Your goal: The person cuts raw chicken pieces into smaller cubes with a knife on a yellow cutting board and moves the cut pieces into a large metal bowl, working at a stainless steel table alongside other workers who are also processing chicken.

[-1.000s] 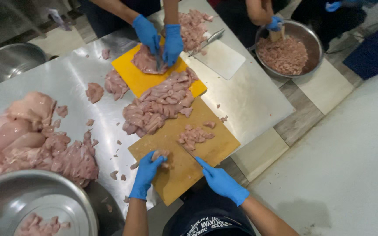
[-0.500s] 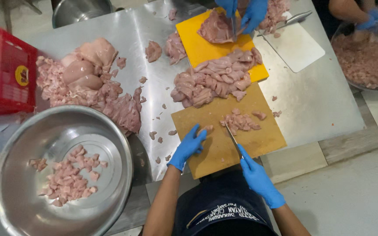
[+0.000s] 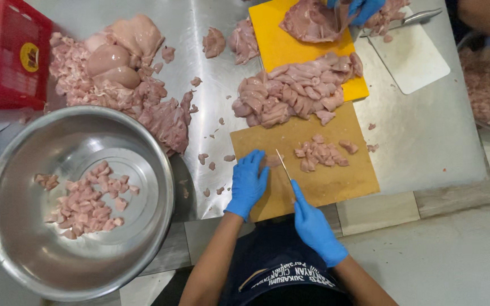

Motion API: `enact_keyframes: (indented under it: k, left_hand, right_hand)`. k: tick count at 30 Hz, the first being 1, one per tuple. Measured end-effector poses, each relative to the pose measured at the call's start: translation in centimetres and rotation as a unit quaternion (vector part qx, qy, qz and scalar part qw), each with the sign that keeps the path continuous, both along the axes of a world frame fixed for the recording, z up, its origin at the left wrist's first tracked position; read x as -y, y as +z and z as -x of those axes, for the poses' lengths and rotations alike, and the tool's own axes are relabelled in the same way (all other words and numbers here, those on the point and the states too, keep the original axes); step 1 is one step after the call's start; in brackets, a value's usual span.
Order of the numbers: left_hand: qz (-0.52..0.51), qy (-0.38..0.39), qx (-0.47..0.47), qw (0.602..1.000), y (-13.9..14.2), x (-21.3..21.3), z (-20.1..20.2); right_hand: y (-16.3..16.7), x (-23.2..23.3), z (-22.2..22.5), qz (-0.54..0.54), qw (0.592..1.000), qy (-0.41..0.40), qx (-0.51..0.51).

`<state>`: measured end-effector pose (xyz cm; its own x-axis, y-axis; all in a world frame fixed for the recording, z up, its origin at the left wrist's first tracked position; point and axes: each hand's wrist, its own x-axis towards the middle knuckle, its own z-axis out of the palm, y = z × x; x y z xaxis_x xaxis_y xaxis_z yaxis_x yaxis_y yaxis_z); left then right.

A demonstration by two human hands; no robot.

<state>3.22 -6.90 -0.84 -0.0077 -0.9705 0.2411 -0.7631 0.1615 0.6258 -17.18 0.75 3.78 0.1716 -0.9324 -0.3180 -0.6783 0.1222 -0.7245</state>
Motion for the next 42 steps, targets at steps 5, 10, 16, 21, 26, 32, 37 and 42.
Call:
enact_keyframes:
  k: [5,10,16,21,26,32,37,42]
  left_hand:
    - [-0.06,-0.012,-0.045,0.997,-1.2,1.2,1.2]
    - [0.031,-0.003,-0.086,0.996,-2.9,0.8,1.4]
    - [0.033,-0.02,-0.101,0.994,-4.0,0.9,1.4]
    - [0.059,-0.007,-0.067,0.996,-4.5,0.7,1.5]
    - [0.071,-0.006,-0.08,0.994,-4.5,0.8,1.5]
    - [0.059,0.003,-0.087,0.994,-3.6,-0.5,1.5]
    - [-0.01,0.06,-0.142,0.988,-3.7,-2.2,1.4]
    - [0.034,0.079,-0.135,0.987,-4.1,-2.1,1.6]
  right_hand:
    - [-1.0,0.4,-1.9,0.031,0.999,0.018,0.007]
    - [-1.5,0.6,-2.2,-0.013,0.999,0.023,-0.03]
    - [-2.7,2.8,-3.6,0.0,0.999,0.012,-0.034]
    - [-2.3,0.5,-2.7,-0.014,0.998,0.014,-0.059]
    - [-2.5,-0.7,-1.4,-0.039,0.995,0.02,-0.092]
    - [-2.2,1.8,0.1,0.038,0.996,-0.049,-0.058]
    - [0.6,0.1,1.5,-0.057,0.994,-0.075,-0.061]
    - [0.2,-0.2,-1.2,-0.035,0.998,0.008,-0.057]
